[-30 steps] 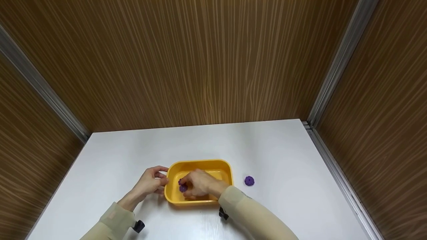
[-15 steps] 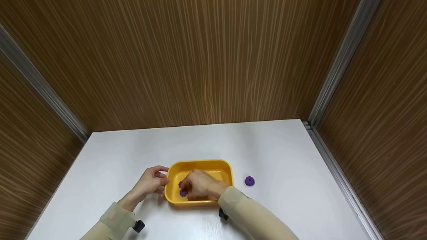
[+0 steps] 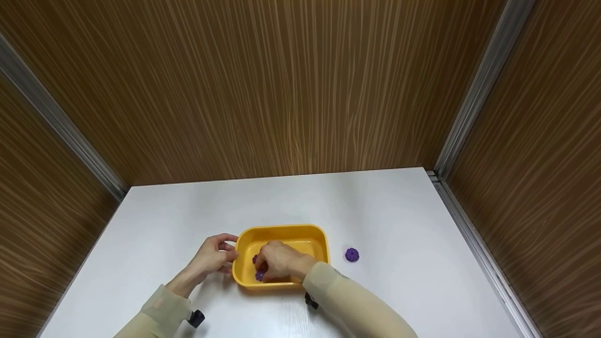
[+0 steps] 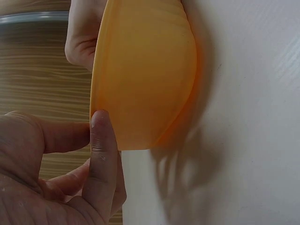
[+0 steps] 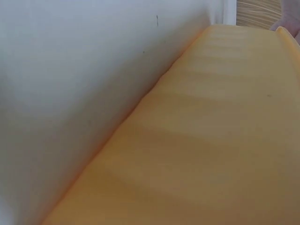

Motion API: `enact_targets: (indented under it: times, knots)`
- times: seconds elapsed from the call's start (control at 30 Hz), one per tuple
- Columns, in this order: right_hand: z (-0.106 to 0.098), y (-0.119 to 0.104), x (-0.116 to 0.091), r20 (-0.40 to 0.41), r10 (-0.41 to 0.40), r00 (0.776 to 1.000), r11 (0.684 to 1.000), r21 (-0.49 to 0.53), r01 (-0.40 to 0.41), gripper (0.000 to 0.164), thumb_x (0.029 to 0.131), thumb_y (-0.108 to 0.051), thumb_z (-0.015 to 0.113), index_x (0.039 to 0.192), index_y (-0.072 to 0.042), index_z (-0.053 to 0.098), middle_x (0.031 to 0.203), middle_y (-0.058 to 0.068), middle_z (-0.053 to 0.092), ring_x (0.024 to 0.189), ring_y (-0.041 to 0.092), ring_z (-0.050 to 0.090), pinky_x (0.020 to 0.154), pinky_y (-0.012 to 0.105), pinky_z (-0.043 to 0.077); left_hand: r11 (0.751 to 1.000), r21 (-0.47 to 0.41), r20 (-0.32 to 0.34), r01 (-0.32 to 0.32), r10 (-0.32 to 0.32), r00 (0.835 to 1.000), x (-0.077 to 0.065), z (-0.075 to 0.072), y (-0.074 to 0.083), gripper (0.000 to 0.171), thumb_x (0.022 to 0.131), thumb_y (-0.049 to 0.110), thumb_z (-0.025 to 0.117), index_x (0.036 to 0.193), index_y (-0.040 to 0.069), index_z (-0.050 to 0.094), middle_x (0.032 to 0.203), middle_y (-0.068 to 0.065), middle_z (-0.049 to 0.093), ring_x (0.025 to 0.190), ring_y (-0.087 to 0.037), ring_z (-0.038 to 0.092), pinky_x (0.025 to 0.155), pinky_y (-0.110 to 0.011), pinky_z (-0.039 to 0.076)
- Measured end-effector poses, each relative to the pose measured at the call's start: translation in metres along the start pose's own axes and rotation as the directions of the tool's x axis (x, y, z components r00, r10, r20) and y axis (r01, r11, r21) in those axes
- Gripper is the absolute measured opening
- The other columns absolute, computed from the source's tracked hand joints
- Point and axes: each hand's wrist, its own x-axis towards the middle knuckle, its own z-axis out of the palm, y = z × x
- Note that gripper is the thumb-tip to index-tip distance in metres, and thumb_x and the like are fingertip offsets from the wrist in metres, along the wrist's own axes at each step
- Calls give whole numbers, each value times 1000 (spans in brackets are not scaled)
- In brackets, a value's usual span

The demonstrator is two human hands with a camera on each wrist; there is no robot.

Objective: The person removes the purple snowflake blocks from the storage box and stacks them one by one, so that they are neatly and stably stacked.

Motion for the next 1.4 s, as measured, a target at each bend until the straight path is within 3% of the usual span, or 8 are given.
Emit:
enact_targets:
  times: [0.37,0.53,0.77,0.97,1.23,1.4]
  knots:
    - [1,-4,4,1,22,1000,996,-84,-22,18,88,-26,96,103,-17,89,94,-7,83,78,-1,62,77,15,60,1000,2,-6,16,-16,1000,1,1,0,48,94,2,74,142,5,69,108,-11,69,71,-15,67,66,-32,70]
    - [-2,0,0,-12,75,997,996,-40,-75,21,83,-28,98,99,-19,87,89,-11,82,75,-1,62,76,15,58,999,0,0,38,-38,999,1,2,1,47,96,4,73,143,5,68,110,-12,69,73,-16,68,65,-29,69]
    - [-17,7,-12,-96,86,992,996,32,-83,28,80,-29,100,101,-17,86,92,-6,84,76,-1,63,74,17,59,1000,4,2,27,-27,1000,1,1,3,46,97,4,73,142,5,68,109,-12,70,73,-17,68,62,-27,67]
    - [-24,14,-25,-174,33,984,999,1,-34,29,76,-25,100,99,-16,86,89,-3,84,73,-1,62,68,17,57,1000,-6,0,7,-7,1000,1,0,1,46,96,2,73,142,3,69,107,-10,68,72,-15,68,61,-26,66]
    - [-31,19,-44,-229,86,970,996,10,-86,30,76,-30,99,100,-17,85,89,-5,82,75,1,62,70,19,56,1000,4,-10,13,-13,1000,2,1,0,47,96,3,75,142,4,69,107,-10,68,75,-16,68,64,-29,68]
    - [-36,23,-54,-278,45,960,998,-25,-54,28,75,-25,97,98,-16,84,89,-5,81,77,1,64,71,19,58,1000,-4,-12,10,-10,1000,1,2,0,48,96,2,74,143,3,68,108,-11,70,74,-16,69,66,-31,69]
